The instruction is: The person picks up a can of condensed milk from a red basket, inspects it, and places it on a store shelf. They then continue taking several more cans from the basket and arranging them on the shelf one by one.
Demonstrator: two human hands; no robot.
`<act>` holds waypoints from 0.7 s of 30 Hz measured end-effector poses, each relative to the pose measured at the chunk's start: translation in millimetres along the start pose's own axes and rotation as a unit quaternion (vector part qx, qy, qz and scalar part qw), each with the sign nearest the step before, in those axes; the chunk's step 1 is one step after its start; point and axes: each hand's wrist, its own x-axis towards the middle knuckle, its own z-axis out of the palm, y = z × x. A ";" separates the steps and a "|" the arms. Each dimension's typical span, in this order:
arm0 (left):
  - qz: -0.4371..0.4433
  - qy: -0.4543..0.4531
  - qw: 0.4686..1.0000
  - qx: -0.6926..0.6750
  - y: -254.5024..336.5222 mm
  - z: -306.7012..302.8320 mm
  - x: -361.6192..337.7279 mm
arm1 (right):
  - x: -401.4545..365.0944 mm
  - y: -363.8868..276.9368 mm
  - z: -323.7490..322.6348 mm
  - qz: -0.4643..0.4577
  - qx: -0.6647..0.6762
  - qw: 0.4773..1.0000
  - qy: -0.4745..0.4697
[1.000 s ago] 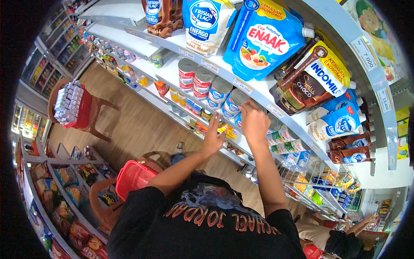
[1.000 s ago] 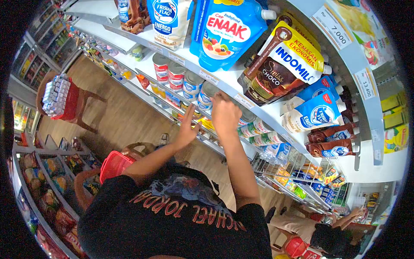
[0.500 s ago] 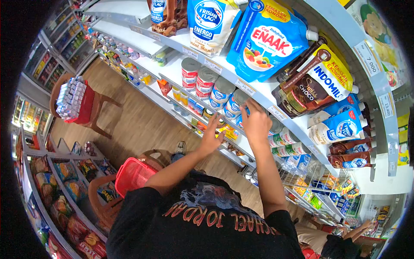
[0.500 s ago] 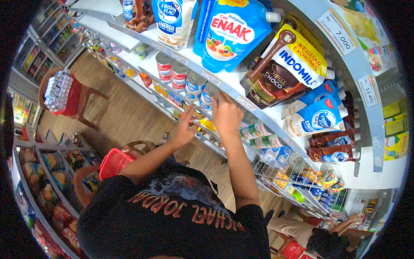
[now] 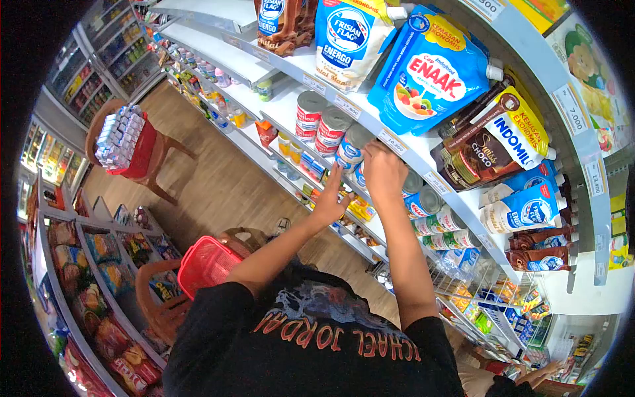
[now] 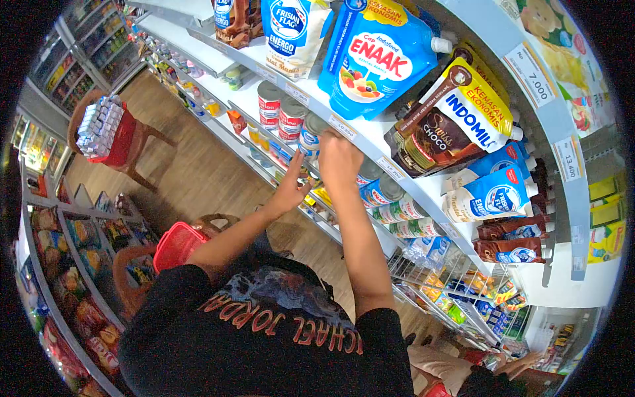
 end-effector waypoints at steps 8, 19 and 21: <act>-0.011 0.004 1.000 0.010 -6.6 -11.7 -14.3 | 3.2 -0.1 5.0 0.007 -0.021 1.000 -0.019; -0.057 0.064 0.995 -0.043 -9.0 -51.0 -11.9 | 4.7 2.9 2.6 0.037 -0.014 0.999 -0.026; -0.066 0.019 0.996 -0.055 -0.1 -49.9 -6.9 | 5.4 5.4 0.5 0.040 -0.013 0.997 -0.066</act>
